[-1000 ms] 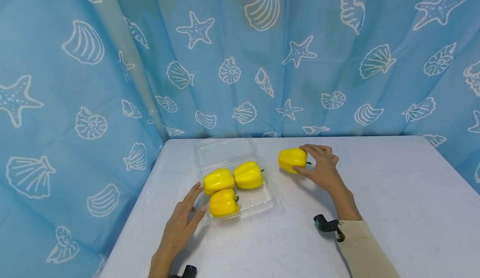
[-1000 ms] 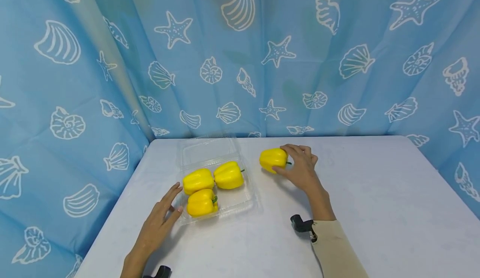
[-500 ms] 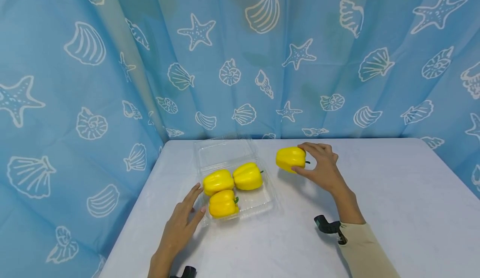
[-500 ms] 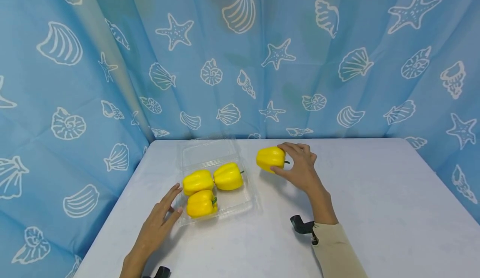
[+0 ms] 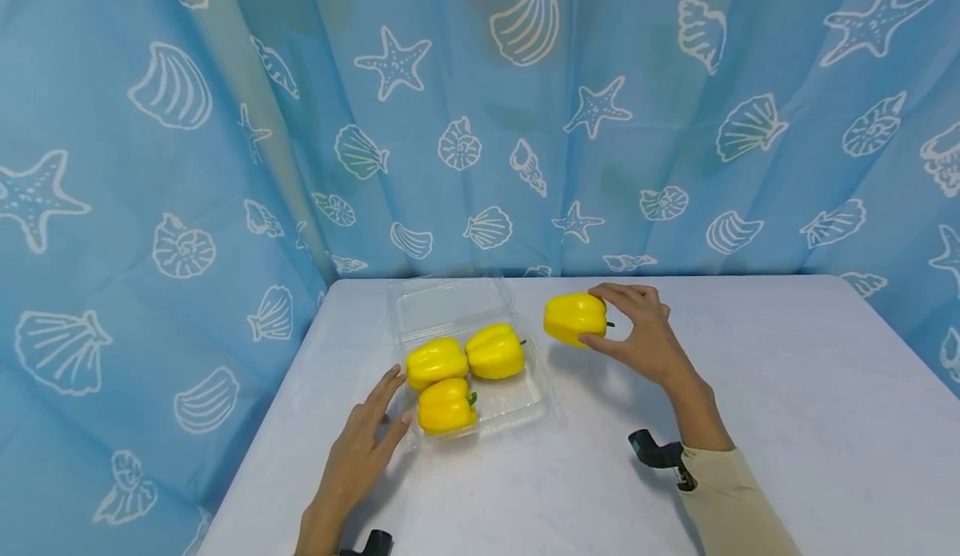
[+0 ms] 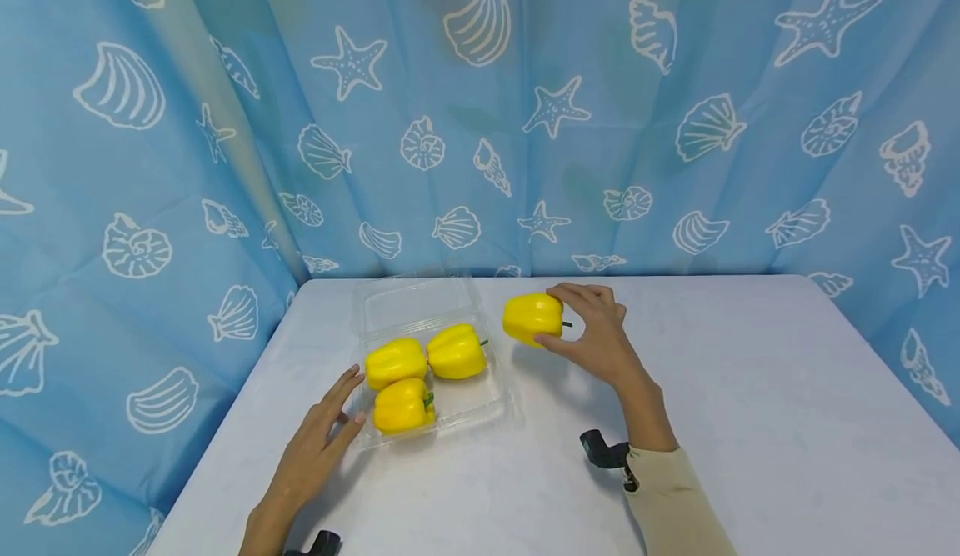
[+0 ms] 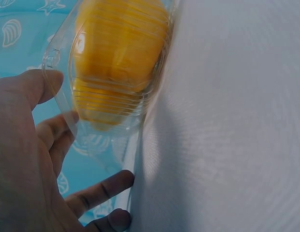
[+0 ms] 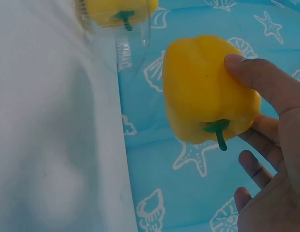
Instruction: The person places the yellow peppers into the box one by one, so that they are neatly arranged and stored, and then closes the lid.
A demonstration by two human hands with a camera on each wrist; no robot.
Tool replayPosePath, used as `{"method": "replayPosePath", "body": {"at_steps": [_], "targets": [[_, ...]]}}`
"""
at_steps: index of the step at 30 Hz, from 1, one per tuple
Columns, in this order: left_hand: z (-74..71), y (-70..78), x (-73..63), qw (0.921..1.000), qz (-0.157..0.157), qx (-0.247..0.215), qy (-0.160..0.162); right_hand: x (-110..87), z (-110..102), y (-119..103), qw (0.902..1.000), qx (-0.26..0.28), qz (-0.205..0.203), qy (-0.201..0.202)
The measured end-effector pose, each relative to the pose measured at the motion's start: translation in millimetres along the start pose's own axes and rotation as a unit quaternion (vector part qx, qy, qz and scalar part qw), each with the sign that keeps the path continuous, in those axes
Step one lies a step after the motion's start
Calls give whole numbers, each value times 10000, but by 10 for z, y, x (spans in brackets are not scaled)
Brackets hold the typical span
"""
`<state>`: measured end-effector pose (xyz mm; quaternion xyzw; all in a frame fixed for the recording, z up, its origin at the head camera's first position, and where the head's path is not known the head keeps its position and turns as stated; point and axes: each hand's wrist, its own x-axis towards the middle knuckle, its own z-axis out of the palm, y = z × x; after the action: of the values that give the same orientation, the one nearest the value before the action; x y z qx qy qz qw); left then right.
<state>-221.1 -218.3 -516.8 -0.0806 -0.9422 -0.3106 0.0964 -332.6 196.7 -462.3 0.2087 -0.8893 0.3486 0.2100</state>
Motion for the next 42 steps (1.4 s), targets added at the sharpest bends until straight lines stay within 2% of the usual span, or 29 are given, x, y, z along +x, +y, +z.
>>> {"method": "replayPosePath", "body": {"at_steps": [7, 21, 42], "targets": [[5, 6, -2, 9999, -108, 80, -54, -12, -11, -90, 9998, 121, 129, -98], [4, 16, 11, 9998, -161, 113, -54, 4, 21, -241, 9989, 419, -114, -186], [15, 30, 14, 9997, -199, 150, -74, -9, 105, -396, 9939, 826, -359, -635]]}}
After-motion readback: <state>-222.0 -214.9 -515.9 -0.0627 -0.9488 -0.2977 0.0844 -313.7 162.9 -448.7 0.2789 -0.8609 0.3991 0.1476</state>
